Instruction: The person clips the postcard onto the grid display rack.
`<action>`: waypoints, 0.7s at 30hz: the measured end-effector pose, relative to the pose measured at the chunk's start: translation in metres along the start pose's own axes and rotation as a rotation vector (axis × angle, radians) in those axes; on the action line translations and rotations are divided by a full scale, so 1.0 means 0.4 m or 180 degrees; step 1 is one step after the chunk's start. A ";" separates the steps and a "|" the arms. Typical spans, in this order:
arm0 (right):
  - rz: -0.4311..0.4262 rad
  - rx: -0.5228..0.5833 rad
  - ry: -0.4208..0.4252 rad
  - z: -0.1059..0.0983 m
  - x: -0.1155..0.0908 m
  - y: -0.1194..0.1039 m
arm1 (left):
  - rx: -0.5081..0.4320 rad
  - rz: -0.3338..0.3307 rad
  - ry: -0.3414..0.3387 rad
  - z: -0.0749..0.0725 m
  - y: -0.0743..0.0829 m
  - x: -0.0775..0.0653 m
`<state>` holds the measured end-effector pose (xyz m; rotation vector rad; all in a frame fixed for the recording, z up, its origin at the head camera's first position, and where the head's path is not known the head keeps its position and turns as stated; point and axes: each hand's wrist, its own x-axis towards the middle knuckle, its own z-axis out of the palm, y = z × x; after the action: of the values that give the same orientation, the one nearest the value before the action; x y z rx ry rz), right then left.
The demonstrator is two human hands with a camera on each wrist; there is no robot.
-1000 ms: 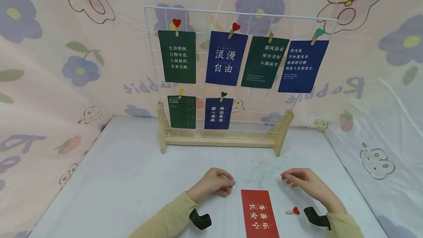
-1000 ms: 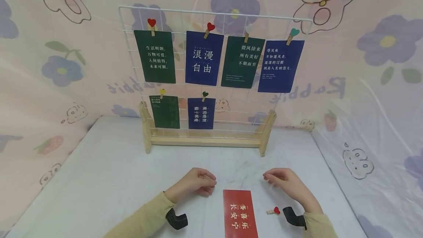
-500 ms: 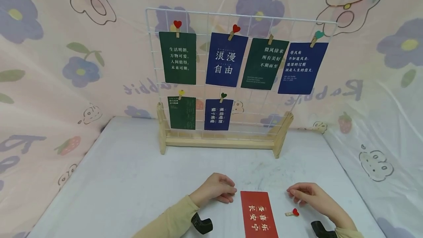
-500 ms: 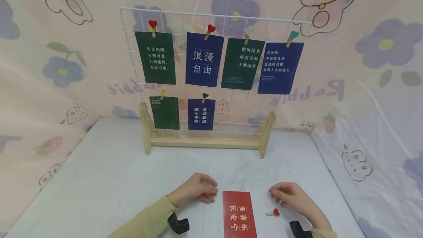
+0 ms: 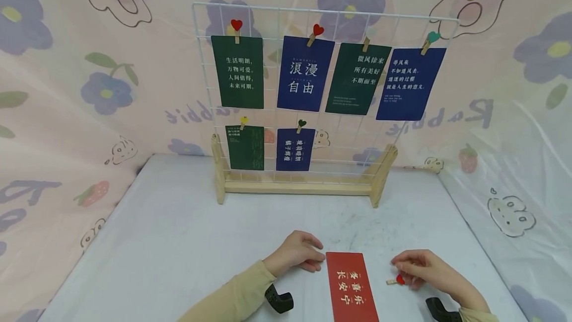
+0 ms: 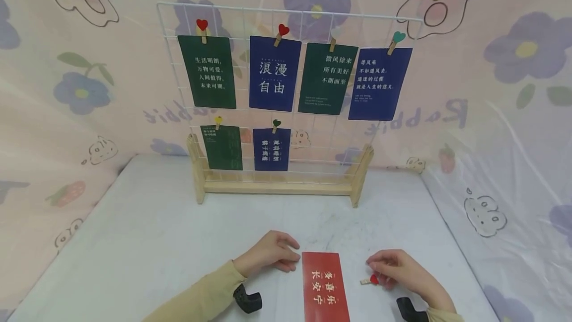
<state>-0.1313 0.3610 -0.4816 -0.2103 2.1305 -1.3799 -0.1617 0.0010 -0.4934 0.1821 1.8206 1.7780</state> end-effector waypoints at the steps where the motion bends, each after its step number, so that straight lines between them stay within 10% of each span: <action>1: 0.0011 -0.0002 0.0008 -0.001 0.001 0.001 | 0.0000 0.0010 0.0011 0.003 0.002 0.000; 21: -0.0154 -0.0085 -0.0128 0.011 -0.003 0.002 | 0.0186 0.0265 0.0157 0.036 -0.017 0.015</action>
<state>-0.1276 0.3584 -0.4829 -0.2995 2.1245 -1.3636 -0.1577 0.0156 -0.5011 0.2419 1.9269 1.8015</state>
